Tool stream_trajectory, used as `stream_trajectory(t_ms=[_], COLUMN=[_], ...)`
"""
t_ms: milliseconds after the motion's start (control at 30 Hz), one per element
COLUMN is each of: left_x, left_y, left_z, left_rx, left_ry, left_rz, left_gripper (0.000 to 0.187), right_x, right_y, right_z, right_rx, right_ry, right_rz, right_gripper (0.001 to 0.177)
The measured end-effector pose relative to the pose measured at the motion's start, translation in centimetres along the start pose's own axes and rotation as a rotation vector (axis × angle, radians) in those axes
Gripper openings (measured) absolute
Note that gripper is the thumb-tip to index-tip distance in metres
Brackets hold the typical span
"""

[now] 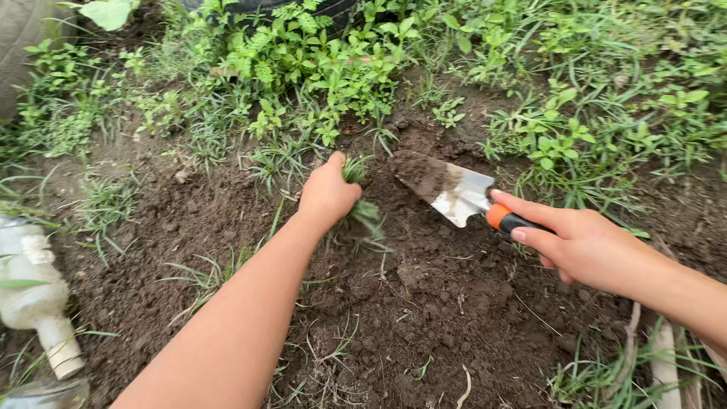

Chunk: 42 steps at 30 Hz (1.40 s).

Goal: The person uses a hand trowel to loosen soil and remove weeds from a garden bed. They repeatedly dig around clumps of grass, pull them out by hand, and discard them to the side, clearing the area around small plants.

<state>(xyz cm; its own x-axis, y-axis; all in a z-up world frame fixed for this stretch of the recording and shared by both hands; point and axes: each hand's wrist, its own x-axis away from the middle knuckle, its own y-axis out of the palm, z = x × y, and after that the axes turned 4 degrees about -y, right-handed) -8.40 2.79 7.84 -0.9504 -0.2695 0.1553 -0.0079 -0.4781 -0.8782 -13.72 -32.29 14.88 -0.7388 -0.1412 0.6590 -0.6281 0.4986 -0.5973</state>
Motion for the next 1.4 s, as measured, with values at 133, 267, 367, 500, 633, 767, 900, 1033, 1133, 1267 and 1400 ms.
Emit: stream_trajectory(t_ms=[133, 267, 367, 500, 633, 767, 900, 1033, 1133, 1267, 1400], left_x=[-5.2, -10.0, -11.6, -10.8, -9.0, -7.6, -6.1, -5.6, -6.6, -10.2, -12.9], left_y=[-0.4, 1.7, 4.0, 4.7, 6.4, 6.4, 4.2, 0.7, -2.4, -4.6, -5.0], left_z=[4.6, 7.8, 7.0, 5.0, 5.5, 5.1, 7.7, 6.9, 0.7, -6.2, -8.6], left_rx=[-0.153, -0.173, -0.177, 0.000, 0.085, 0.113, 0.190, 0.317, -0.148, -0.277, -0.292], left_ry=[-0.037, -0.167, -0.169, -0.144, -0.099, -0.029, 0.129, 0.255, 0.405, 0.531, 0.627], left_rz=[0.059, -0.052, 0.003, 0.055, 0.163, 0.178, 0.136, -0.202, -0.474, -0.407, -0.418], left_gripper=[0.032, 0.043, 0.029, 0.030, 0.028, 0.025, 0.025, 0.026, 0.031, 0.038, 0.034], right_x=[-1.1, -3.6, -9.6, -7.8, -6.3, -3.8, -0.2, 4.4, 7.3, 8.1, 5.6], right_y=[-1.8, -3.5, -1.8, -1.7, -0.5, -0.6, -1.6, -4.1, -4.5, -2.6, 1.4], right_z=[3.9, 3.8, -2.9, -1.7, -0.6, -0.9, -3.3, -5.3, -7.9, -12.8, -19.8], right_rx=[-0.214, -0.282, -0.147, 0.129, 0.469, 0.523, 0.447, 0.113, 0.052, -0.077, -0.121], right_ry=[0.115, 0.011, -0.163, -0.341, -0.474, -0.342, -0.059, 0.185, 0.334, 0.329, 0.417], right_rz=[-0.082, -0.124, -0.089, 0.129, 0.324, 0.249, 0.125, 0.000, -0.039, -0.169, -0.152], right_gripper=[0.057, 0.054, 0.059, 0.064, 0.069, 0.069, 0.066, 0.068, 0.066, 0.062, 0.056])
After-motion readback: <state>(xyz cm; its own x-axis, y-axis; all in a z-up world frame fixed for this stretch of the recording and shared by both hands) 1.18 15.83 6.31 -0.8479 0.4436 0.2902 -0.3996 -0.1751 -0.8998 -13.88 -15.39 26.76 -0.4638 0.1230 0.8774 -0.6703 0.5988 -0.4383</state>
